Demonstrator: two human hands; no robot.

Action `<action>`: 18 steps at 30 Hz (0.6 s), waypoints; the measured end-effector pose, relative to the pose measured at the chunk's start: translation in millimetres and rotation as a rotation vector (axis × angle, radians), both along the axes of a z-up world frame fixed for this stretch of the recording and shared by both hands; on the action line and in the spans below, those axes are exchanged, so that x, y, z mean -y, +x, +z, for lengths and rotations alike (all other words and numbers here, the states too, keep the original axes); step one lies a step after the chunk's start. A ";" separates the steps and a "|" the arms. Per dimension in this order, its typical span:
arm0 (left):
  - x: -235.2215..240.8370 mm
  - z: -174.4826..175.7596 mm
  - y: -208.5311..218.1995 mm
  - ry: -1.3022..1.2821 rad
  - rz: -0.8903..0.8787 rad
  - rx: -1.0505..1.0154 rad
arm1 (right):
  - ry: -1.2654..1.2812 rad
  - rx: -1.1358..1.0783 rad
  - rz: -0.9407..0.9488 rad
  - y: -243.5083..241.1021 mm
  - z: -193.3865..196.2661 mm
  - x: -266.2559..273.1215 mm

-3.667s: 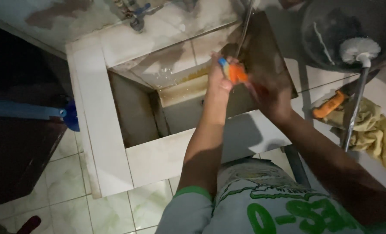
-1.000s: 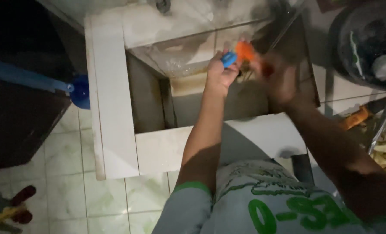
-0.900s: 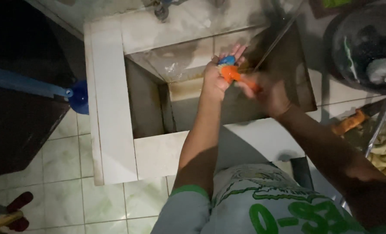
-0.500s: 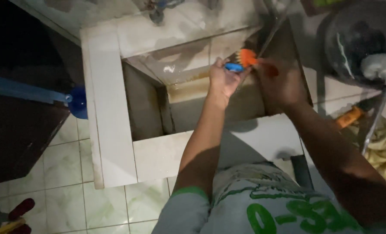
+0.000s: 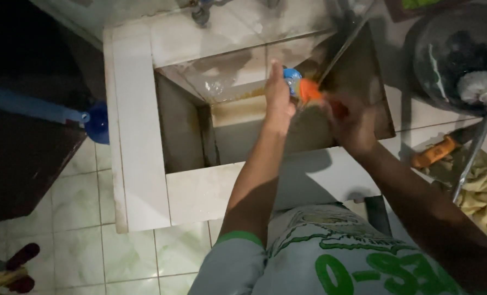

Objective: Cleaning and scrubbing several blue plastic water bottle caps and a bottle neck using a brush and water in a sink area.

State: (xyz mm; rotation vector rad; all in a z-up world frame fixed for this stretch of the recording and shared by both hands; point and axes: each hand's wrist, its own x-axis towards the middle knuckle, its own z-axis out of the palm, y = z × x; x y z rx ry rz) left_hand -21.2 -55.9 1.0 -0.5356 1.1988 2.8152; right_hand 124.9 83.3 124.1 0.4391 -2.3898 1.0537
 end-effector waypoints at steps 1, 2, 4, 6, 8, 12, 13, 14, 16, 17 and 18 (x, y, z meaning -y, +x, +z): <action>-9.2 -11.8 2.6 0.024 -0.027 -0.072 | 0.038 0.091 -0.133 -6.7 8.9 3.4; -19.2 -23.5 5.5 0.049 -0.054 -0.143 | 0.076 0.183 -0.266 -13.4 18.0 5.8; -20.3 18.4 23.5 0.026 -0.126 -0.152 | -0.003 0.152 -0.205 -17.5 17.6 8.5; -16.8 41.1 13.8 -0.001 -0.185 -0.188 | -0.084 0.092 -0.129 -26.2 24.2 10.1; -19.3 30.4 12.8 -0.240 0.005 0.099 | 0.047 0.052 -0.117 -6.1 29.7 4.4; -37.0 -13.0 16.2 -0.342 0.049 -0.032 | 0.191 -0.021 -0.149 -0.5 6.4 -20.0; -45.6 3.7 32.8 -0.339 -0.050 0.117 | 0.151 0.105 -0.191 0.3 12.1 -23.8; -53.6 20.5 49.1 -0.337 -0.154 0.264 | 0.107 0.231 -0.233 0.9 17.7 -28.1; -76.0 0.7 56.7 -0.236 -0.205 0.186 | 0.111 0.112 -0.277 7.3 31.6 -36.0; -88.1 -5.9 53.5 -0.125 -0.223 0.105 | 0.126 -0.019 -0.285 3.9 41.4 -40.9; -91.7 11.0 51.4 -0.123 -0.242 0.094 | 0.130 -0.027 -0.305 -1.7 28.1 -69.9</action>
